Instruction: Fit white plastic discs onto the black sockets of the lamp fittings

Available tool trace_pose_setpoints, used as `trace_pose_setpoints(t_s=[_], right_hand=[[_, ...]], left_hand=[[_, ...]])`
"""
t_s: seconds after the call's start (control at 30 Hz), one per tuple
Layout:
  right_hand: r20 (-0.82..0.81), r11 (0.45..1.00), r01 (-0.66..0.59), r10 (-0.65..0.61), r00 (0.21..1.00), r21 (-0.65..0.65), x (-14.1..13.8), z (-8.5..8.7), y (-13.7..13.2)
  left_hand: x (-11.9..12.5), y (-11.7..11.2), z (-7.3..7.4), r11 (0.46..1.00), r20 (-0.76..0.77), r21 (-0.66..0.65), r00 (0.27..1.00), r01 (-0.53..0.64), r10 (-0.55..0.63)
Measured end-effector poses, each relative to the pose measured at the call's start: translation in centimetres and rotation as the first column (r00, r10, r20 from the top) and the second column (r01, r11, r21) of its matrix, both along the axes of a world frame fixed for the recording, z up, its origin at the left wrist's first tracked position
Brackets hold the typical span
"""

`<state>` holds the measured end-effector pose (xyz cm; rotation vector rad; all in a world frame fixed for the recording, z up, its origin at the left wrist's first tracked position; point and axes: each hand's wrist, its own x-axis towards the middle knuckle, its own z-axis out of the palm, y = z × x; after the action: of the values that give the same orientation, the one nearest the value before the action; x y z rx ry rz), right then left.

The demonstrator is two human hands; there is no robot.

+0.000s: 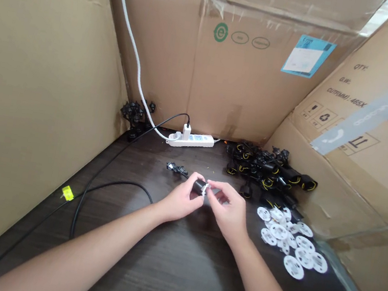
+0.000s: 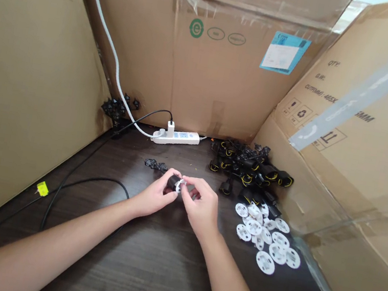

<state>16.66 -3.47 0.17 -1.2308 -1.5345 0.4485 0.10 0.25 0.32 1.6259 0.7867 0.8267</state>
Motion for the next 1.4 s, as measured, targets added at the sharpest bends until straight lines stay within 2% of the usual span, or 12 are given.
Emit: trace_pose_setpoints(t_s=[0.17, 0.4, 0.5, 0.7, 0.8, 1.03, 1.23, 1.4], right_hand=[[0.006, 1.0, -0.015, 0.015, 1.0, 0.018, -0.1, 0.3, -0.2], [0.005, 0.998, -0.045, 0.045, 0.999, 0.044, -0.1, 0.8, -0.2], [-0.037, 0.999, -0.037, 0.037, 0.999, -0.006, -0.1, 0.7, -0.1], [-0.221, 0.983, -0.076, 0.037, 0.974, -0.169, -0.3, -0.1, 0.2], [-0.188, 0.988, -0.06, 0.032, 0.982, -0.144, -0.2, 0.0, 0.2], [0.018, 1.0, -0.029, 0.029, 0.999, 0.009, 0.1, 1.0, -0.2], [0.061, 0.997, -0.069, 0.067, 0.996, 0.027, 0.2, 1.0, -0.3], [0.049, 0.995, -0.093, 0.091, 0.995, 0.039, 0.2, 0.9, -0.3]], left_hand=[[0.0, 0.0, -0.1, 1.0, 0.01, 0.024, 1.0, 0.01, -0.011], [0.0, 0.2, -1.1, 0.999, -0.01, 0.053, 1.0, -0.003, 0.003], [0.1, 0.2, -1.2, 0.998, -0.018, 0.06, 1.0, -0.008, 0.009], [0.1, 0.1, -0.8, 1.0, -0.013, 0.024, 1.0, 0.004, -0.004], [-0.1, 0.1, -0.6, 0.999, -0.039, 0.038, 0.999, -0.005, 0.007], [-0.4, 0.3, -0.4, 0.999, -0.044, 0.034, 0.999, 0.004, -0.003], [-0.4, 0.4, -0.4, 0.999, -0.02, 0.041, 1.0, 0.012, -0.011], [-0.2, 0.2, -0.2, 0.999, 0.021, -0.013, 0.999, 0.047, -0.047]])
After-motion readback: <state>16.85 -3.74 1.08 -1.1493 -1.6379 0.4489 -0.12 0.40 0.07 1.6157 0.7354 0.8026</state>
